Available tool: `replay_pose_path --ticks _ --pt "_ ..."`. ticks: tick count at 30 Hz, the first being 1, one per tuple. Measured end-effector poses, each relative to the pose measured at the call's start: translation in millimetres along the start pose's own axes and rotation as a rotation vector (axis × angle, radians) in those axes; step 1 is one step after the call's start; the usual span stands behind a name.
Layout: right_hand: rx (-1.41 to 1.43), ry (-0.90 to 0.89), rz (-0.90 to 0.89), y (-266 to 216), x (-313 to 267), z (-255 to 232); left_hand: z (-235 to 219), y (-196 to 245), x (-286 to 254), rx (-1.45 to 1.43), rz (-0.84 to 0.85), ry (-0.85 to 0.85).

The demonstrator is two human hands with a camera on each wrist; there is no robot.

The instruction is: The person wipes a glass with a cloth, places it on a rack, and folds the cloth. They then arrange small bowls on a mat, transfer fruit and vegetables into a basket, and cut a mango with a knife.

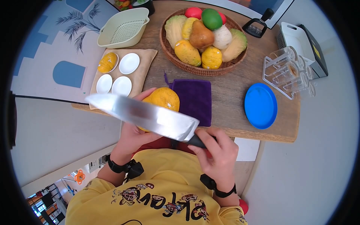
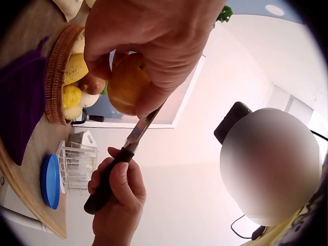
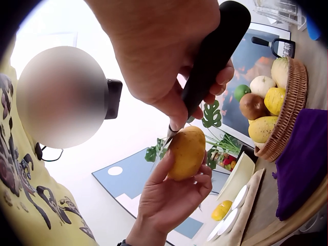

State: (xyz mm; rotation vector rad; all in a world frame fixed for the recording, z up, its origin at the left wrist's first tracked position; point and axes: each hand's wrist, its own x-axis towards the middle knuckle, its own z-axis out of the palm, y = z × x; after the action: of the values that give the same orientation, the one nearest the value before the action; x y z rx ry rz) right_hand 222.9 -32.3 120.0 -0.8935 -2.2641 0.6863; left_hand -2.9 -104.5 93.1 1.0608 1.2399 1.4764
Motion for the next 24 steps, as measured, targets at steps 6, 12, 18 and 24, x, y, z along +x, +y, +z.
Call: replay_pose_path --ticks 6,12,18,24 --pt "-0.018 0.080 0.060 3.7 2.3 -2.5 4.8 2.6 -5.9 -0.309 -0.190 0.076" --pt "0.077 0.004 -0.009 0.3 1.6 -2.3 1.1 1.0 -3.9 -0.142 0.005 -0.029" --pt "0.046 0.049 0.034 1.5 1.2 -2.3 -3.2 -6.7 -8.0 -0.274 -0.096 0.025" --pt "0.095 0.029 -0.003 2.1 -1.6 1.4 -5.7 -6.2 -10.2 -0.305 -0.153 -0.019"
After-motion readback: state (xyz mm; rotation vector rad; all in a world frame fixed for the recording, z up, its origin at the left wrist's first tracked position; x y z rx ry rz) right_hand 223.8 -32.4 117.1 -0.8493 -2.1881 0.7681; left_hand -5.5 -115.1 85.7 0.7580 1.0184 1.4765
